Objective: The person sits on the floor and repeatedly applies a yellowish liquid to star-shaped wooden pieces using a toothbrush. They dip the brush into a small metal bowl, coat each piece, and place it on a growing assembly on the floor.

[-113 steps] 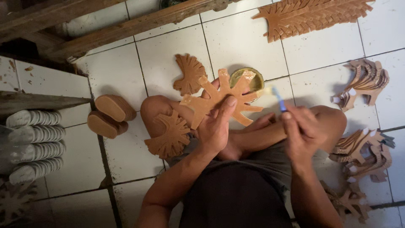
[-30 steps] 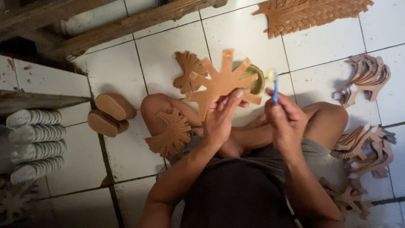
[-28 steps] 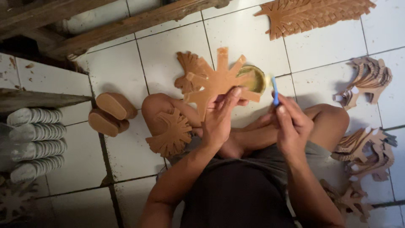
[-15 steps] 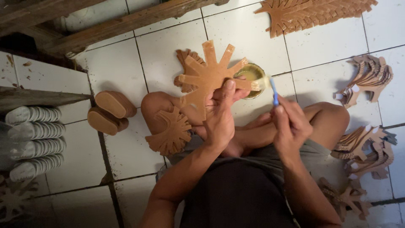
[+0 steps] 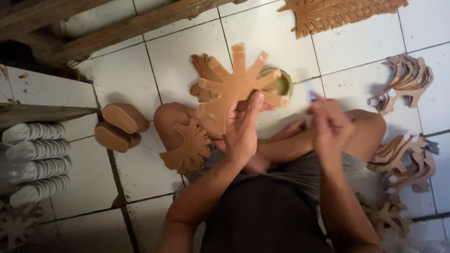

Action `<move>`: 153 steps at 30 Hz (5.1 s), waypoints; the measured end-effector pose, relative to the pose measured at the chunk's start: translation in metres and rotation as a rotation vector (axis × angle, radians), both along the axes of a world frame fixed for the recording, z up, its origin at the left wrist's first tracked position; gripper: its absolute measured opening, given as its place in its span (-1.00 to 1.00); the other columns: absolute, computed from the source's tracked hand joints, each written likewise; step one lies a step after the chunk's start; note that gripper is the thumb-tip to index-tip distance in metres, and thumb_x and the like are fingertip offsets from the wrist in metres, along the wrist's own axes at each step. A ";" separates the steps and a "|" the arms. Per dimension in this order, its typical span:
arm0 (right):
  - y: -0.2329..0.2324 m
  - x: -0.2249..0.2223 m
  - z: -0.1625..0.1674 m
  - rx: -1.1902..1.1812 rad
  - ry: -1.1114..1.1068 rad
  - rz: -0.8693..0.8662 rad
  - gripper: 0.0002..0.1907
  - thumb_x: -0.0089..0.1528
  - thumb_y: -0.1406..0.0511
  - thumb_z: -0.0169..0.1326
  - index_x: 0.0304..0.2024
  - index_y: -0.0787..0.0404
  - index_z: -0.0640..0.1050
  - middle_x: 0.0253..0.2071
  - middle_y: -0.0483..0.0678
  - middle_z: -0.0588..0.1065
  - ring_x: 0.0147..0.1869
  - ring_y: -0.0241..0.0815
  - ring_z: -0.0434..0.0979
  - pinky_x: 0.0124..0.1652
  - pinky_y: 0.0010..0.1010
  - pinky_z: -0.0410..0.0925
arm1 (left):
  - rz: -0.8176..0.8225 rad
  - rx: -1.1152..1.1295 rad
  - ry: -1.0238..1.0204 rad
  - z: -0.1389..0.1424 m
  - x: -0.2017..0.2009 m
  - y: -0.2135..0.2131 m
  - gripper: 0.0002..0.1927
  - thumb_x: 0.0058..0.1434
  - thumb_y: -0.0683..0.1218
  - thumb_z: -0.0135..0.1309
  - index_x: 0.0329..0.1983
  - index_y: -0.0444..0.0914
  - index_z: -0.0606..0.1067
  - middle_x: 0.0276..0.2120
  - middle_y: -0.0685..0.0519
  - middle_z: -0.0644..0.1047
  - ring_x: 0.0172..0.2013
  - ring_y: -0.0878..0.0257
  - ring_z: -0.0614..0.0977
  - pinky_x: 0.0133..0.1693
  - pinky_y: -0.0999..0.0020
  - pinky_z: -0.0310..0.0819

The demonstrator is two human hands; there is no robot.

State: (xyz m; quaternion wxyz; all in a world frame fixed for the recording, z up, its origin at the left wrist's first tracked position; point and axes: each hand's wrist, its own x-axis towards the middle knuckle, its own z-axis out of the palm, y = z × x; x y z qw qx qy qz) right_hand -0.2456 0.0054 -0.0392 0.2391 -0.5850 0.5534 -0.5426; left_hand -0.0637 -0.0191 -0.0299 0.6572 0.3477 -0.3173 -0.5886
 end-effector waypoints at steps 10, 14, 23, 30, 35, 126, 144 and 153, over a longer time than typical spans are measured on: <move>0.012 -0.018 0.017 -0.002 -0.014 0.023 -0.79 0.46 0.45 0.07 0.12 0.40 0.59 -0.29 -0.05 0.47 -0.37 -0.38 0.36 -0.36 -0.59 0.21 | -0.057 -0.047 0.137 -0.008 0.008 -0.006 -0.78 0.43 -0.25 0.13 0.10 -0.40 0.50 -0.11 -0.01 0.60 -0.11 0.28 0.59 0.01 0.34 0.54; 0.008 -0.012 0.024 -0.028 0.144 0.067 -0.79 0.42 0.48 0.10 0.10 0.39 0.60 -0.28 -0.01 0.51 -0.25 -0.31 0.46 -0.25 -0.52 0.28 | -0.088 -0.017 0.089 -0.009 0.004 -0.005 -0.76 0.40 -0.25 0.14 0.11 -0.37 0.50 -0.09 0.02 0.59 -0.09 0.33 0.57 0.03 0.41 0.48; -0.014 -0.073 -0.024 0.156 0.154 -0.178 -0.80 0.50 0.42 0.11 0.13 0.42 0.62 -0.16 -0.04 0.55 -0.09 -0.32 0.50 -0.06 -0.52 0.35 | -0.104 0.074 0.201 -0.041 0.003 -0.019 -0.83 0.47 -0.15 0.08 -0.02 -0.39 0.50 -0.14 -0.07 0.60 -0.11 0.23 0.61 0.02 0.30 0.52; -0.031 -0.186 -0.103 0.160 -0.056 -0.361 -0.71 0.52 0.35 0.11 0.19 0.48 0.57 -0.16 -0.03 0.55 -0.12 -0.33 0.50 -0.12 -0.52 0.35 | -0.328 0.205 0.064 -0.086 -0.017 -0.081 -0.74 0.44 -0.10 0.02 -0.01 -0.41 0.52 -0.23 0.03 0.58 -0.23 0.29 0.59 -0.09 0.31 0.54; -0.041 -0.229 -0.157 0.081 -0.018 -0.505 -0.75 0.52 0.37 0.04 0.12 0.49 0.58 -0.18 -0.02 0.55 -0.14 -0.31 0.50 -0.13 -0.49 0.35 | -0.260 0.235 -0.123 -0.127 -0.055 -0.138 -0.78 0.30 -0.15 0.19 -0.09 -0.41 0.57 -0.34 0.06 0.56 -0.37 0.33 0.52 -0.27 0.41 0.43; -0.069 -0.063 -0.162 0.419 -0.043 -0.051 -0.68 0.50 0.27 0.07 0.22 0.32 0.60 -0.26 -0.09 0.52 -0.30 -0.34 0.35 -0.30 -0.47 0.24 | 0.363 0.091 -1.725 -0.107 0.170 0.077 -0.57 0.24 0.03 0.18 0.07 -0.33 0.55 -0.12 -0.12 0.53 -0.11 -0.10 0.55 -0.08 0.02 0.41; -0.082 -0.025 -0.162 0.269 0.605 0.164 -0.78 0.38 0.28 0.15 0.03 0.20 0.66 -0.31 0.19 0.53 -0.27 0.16 0.54 -0.27 -0.13 0.38 | 0.376 -0.046 -1.848 -0.099 0.157 0.088 -0.64 0.20 -0.01 0.20 -0.03 -0.31 0.55 -0.04 -0.15 0.53 -0.03 -0.10 0.53 0.05 -0.12 0.35; -0.088 -0.010 -0.160 0.233 0.596 0.144 -0.79 0.34 0.28 0.15 -0.01 0.18 0.66 -0.26 0.13 0.57 -0.23 0.17 0.57 -0.26 -0.12 0.40 | 0.310 -0.206 -1.438 -0.122 0.113 -0.049 -0.71 0.31 -0.06 0.23 -0.03 -0.35 0.52 -0.11 -0.25 0.58 -0.07 -0.22 0.57 -0.04 0.01 0.46</move>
